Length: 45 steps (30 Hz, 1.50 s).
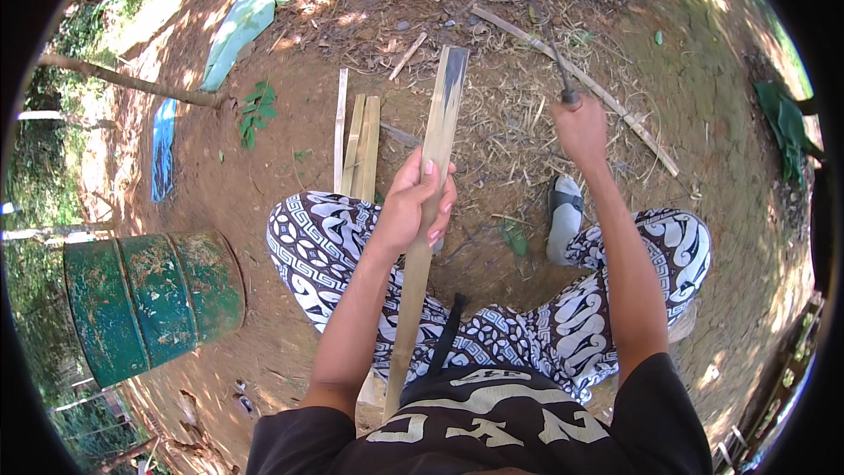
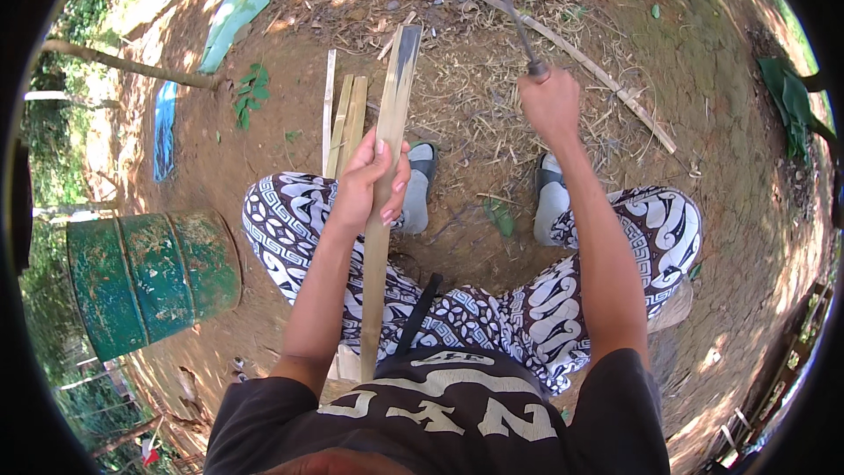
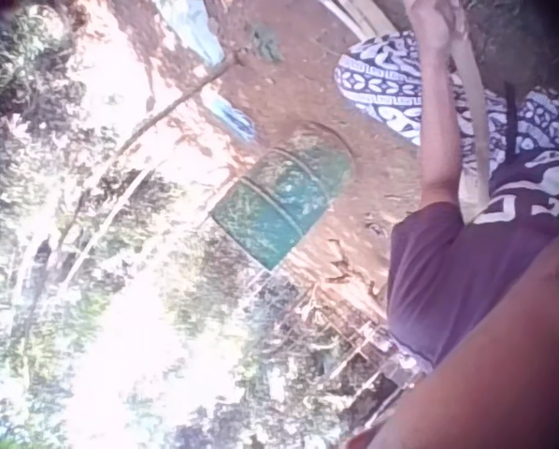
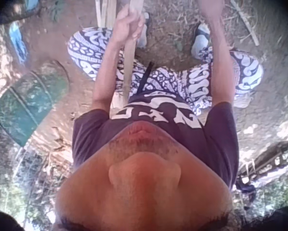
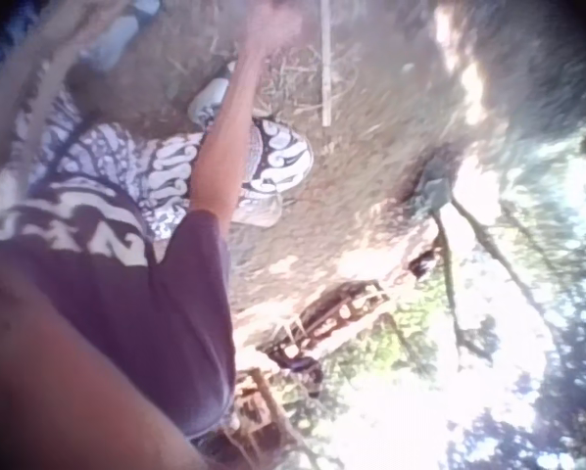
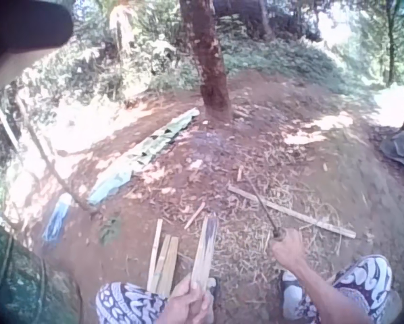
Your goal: The person uses a large blade to shave and thin out a strip of bamboo by repeatedly drawing the blade along the surface.
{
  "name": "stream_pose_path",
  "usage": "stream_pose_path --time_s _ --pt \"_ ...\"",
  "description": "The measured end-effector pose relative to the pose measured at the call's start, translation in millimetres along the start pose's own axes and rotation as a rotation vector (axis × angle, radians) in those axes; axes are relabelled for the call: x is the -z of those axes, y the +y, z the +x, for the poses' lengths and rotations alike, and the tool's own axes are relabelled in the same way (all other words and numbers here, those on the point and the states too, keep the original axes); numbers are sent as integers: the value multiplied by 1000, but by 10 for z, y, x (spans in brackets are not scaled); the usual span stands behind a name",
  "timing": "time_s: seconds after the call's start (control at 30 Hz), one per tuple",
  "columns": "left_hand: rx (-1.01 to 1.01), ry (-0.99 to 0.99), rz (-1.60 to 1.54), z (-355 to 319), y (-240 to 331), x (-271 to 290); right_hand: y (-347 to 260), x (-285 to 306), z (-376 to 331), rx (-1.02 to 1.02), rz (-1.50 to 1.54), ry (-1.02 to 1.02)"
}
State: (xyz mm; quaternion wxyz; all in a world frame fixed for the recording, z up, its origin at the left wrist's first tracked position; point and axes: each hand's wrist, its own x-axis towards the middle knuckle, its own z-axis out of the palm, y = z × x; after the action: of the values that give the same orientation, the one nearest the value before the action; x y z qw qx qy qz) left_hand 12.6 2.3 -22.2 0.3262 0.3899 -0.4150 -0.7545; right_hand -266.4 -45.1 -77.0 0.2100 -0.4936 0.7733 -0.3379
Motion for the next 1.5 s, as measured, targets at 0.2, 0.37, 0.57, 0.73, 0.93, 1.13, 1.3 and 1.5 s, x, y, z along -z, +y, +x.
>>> stream_pose_path --time_s 0.2,0.37,0.57,0.73,0.93,1.13,1.3,1.5 --pt "-8 40 -50 -20 39 -63 -274 -99 -525 421 16 -188" --pt "32 -2 135 -23 50 -79 -405 -160 -728 575 -73 -241" --pt "15 29 300 -36 -38 -132 -317 -155 -648 623 -219 -249" --pt "64 68 269 -17 -133 -115 99 -197 -238 393 -258 -184" --pt "60 61 218 -38 -54 -125 218 111 290 -118 -255 59" --pt "17 71 163 34 26 -175 -328 111 -288 247 46 -97" --pt "37 -5 188 40 46 -251 -427 4 -545 451 -44 -261" --pt "-55 42 442 61 -98 -233 -401 -81 -590 458 -130 -327"
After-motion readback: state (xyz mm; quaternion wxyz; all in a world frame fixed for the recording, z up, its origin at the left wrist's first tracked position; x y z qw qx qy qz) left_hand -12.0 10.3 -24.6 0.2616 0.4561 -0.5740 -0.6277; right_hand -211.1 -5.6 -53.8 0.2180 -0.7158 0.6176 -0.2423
